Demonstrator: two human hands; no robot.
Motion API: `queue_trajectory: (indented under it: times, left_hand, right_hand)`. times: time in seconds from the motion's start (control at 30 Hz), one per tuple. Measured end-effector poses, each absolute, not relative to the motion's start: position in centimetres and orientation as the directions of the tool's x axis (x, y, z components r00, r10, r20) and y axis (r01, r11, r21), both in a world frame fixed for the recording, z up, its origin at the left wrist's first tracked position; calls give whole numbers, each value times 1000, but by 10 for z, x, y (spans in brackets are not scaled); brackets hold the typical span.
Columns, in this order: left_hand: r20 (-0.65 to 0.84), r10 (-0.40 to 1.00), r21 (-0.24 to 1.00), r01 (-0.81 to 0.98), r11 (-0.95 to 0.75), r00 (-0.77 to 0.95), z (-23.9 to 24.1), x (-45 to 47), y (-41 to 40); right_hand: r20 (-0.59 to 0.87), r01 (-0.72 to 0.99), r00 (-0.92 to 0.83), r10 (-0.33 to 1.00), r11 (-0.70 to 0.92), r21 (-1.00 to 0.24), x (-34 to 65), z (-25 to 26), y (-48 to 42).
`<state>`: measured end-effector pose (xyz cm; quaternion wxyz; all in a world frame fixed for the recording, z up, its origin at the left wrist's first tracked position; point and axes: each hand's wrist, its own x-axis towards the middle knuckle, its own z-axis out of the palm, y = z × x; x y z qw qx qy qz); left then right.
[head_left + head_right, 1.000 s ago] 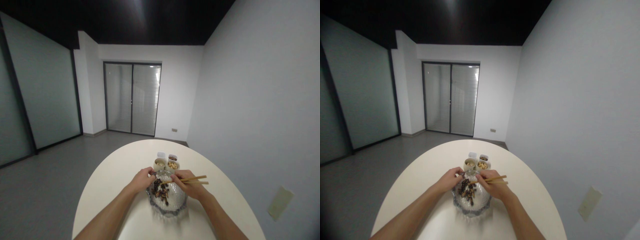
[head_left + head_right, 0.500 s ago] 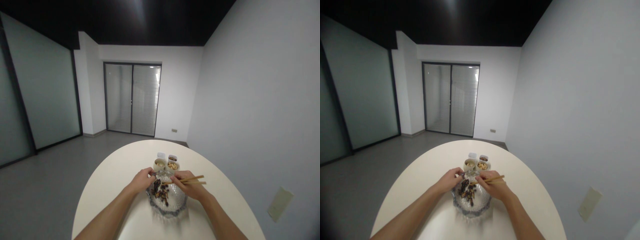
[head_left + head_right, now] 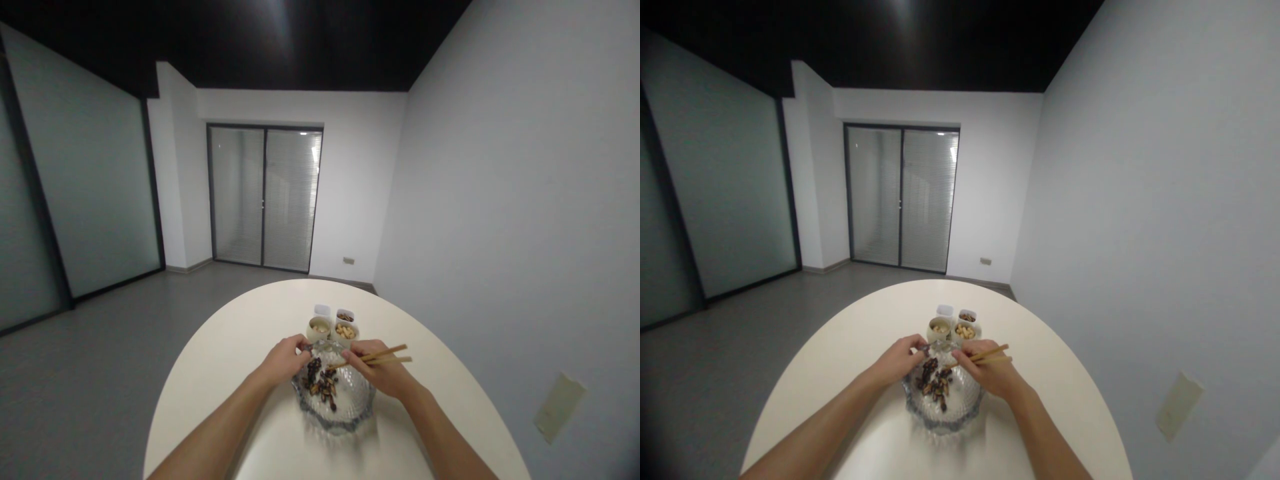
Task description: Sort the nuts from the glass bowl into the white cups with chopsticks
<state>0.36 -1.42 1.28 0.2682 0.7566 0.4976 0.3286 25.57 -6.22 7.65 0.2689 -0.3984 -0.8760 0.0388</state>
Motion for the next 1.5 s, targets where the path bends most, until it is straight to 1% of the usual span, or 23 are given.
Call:
queue_trajectory:
  times: [0.17,0.43,0.53,0.73,1.27,1.5]
  left_hand:
    - [221,932,733,581,-354,288,12,3,-13]
    - [234,923,737,564,-373,306,10,2,-13]
    - [231,926,741,563,-367,299,9,1,-13]
    - [221,930,744,565,-356,294,11,2,-14]
    - [223,934,751,561,-348,280,11,3,-14]
    - [228,933,752,559,-350,278,8,3,-12]
  right_hand:
    - [436,676,-520,735,666,-316,258,78,-62]
    - [438,590,-448,780,626,-510,265,81,-63]
    - [433,563,-448,782,623,-542,267,81,-62]
    - [402,554,-490,773,633,-541,268,78,-61]
    - [429,552,-513,743,669,-498,266,79,-64]
    - [439,543,-508,741,671,-505,265,81,-65]
